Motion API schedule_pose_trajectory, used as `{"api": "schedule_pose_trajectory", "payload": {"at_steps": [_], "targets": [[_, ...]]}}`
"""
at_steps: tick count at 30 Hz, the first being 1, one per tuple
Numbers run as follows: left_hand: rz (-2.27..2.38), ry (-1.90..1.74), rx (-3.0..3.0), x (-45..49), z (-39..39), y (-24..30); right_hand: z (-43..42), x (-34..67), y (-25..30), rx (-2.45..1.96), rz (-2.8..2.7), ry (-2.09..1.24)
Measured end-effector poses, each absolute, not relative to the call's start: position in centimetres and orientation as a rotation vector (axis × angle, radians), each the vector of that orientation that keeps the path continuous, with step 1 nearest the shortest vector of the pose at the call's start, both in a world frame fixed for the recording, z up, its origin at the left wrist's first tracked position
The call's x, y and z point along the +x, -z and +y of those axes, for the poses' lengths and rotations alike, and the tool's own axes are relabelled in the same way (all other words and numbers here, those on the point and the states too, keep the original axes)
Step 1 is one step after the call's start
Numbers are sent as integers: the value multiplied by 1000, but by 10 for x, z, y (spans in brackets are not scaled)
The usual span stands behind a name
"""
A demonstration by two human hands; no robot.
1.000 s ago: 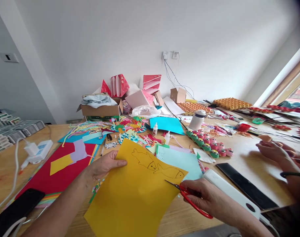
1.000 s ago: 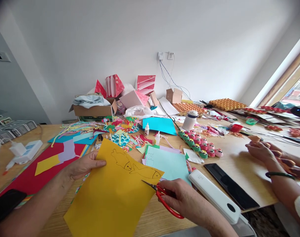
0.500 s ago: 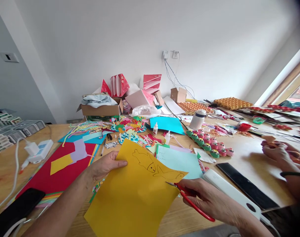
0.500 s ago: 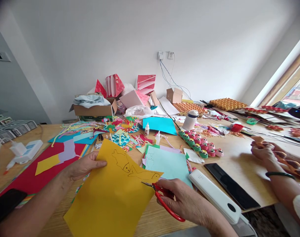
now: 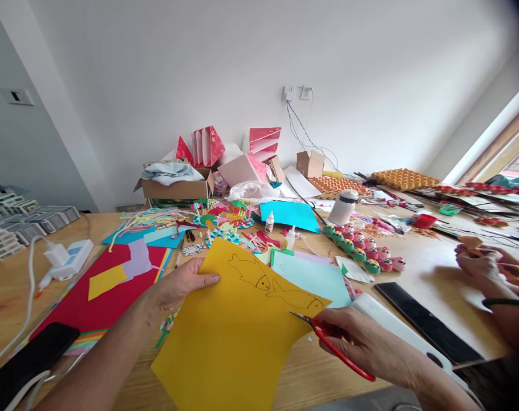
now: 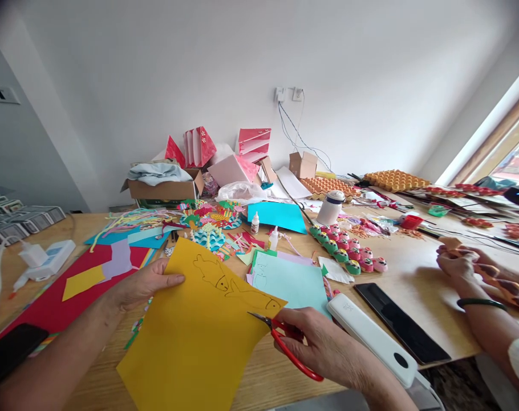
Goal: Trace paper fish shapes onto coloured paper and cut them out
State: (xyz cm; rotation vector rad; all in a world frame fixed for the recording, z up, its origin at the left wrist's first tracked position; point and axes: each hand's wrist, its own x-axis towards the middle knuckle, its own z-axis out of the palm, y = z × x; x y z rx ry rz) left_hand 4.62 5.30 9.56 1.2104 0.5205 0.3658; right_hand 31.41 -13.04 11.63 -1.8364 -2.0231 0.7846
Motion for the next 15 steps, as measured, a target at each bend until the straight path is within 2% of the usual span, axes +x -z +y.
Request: {"api": "schedule_pose_trajectory", "payload": {"at_steps": [8, 12, 15], "targets": [[594, -360, 1257, 52, 57, -102, -129, 314, -108, -1764, -1938, -1057], [636, -350, 1282, 55, 58, -113, -156, 326, -82, -1762, -1747, -1221], [620, -301, 1337, 55, 56, -125, -184, 344, -54, -1648, -1562, -1151]]}}
